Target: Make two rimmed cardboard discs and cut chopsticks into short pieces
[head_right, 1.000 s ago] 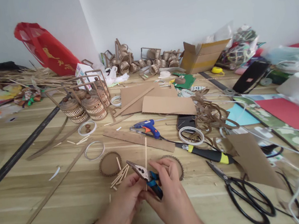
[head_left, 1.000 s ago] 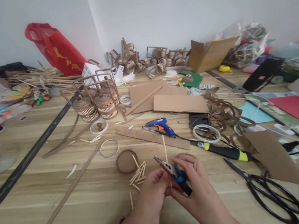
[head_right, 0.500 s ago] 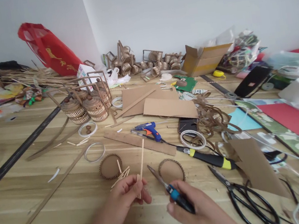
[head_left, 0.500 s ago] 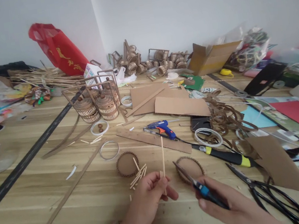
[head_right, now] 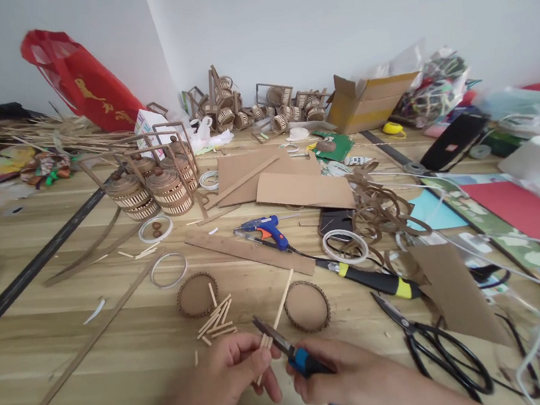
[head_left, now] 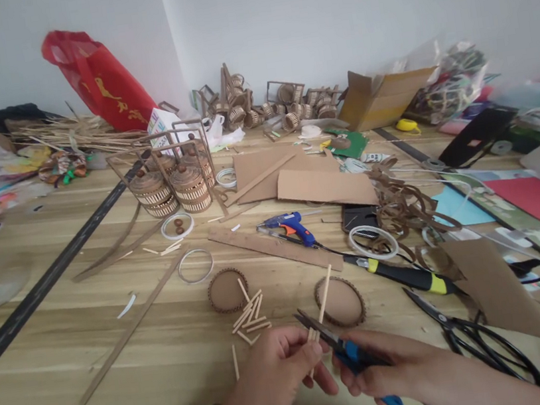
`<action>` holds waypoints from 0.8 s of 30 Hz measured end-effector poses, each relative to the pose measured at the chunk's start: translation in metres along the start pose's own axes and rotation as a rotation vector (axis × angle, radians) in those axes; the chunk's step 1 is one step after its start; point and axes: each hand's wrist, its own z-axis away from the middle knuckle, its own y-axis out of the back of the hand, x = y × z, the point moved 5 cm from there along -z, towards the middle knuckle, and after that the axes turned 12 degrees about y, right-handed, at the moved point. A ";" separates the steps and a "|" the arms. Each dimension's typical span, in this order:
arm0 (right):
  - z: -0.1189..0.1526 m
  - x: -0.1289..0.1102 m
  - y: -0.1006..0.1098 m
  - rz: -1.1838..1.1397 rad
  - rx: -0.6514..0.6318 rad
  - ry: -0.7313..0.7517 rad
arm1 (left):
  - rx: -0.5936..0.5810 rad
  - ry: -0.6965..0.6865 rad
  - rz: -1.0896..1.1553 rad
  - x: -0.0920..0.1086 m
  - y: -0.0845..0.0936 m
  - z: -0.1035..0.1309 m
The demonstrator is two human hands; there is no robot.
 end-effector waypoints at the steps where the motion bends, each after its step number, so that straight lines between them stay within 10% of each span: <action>1: -0.001 -0.002 -0.001 0.002 -0.013 0.004 | -0.013 -0.008 0.002 0.000 0.000 0.000; 24: -0.004 -0.013 -0.006 0.014 -0.061 0.049 | -0.078 -0.040 -0.036 -0.001 -0.002 0.000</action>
